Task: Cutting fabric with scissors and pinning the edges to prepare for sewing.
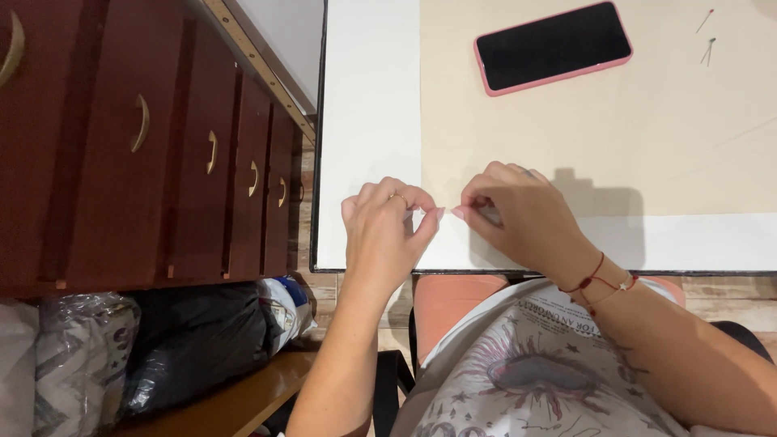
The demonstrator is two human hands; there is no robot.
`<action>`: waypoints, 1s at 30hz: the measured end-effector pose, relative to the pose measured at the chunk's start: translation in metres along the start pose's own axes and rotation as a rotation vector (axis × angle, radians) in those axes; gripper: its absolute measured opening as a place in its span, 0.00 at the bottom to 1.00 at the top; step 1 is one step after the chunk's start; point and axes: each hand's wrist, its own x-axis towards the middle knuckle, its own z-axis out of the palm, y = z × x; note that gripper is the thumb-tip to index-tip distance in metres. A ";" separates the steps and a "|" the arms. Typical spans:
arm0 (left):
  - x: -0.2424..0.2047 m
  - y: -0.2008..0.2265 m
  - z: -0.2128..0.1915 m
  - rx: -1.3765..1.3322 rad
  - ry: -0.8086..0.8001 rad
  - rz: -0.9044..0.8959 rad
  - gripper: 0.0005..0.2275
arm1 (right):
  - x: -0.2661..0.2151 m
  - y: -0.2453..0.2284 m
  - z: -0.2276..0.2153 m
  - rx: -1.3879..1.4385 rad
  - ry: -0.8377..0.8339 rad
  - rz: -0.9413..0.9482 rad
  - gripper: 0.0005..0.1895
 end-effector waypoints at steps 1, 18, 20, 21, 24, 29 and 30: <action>0.001 0.001 0.000 -0.004 -0.007 -0.014 0.01 | 0.001 -0.001 0.000 -0.003 0.001 0.011 0.03; 0.003 0.003 0.005 0.014 0.019 -0.047 0.05 | 0.006 -0.006 0.004 -0.055 0.042 0.041 0.08; 0.003 0.002 0.004 0.003 0.024 -0.030 0.04 | 0.006 -0.008 0.002 -0.067 0.042 0.049 0.08; 0.003 0.003 0.004 0.004 0.024 -0.032 0.04 | 0.006 -0.008 0.002 -0.066 0.041 0.048 0.08; 0.002 0.005 0.001 -0.002 0.033 -0.041 0.06 | 0.007 -0.008 0.002 -0.062 0.015 0.053 0.08; -0.009 0.011 -0.004 0.031 0.153 0.007 0.10 | 0.008 -0.008 0.001 -0.056 0.007 0.059 0.09; -0.014 0.007 0.002 0.033 0.154 0.004 0.10 | 0.009 -0.008 0.001 -0.055 0.005 0.057 0.09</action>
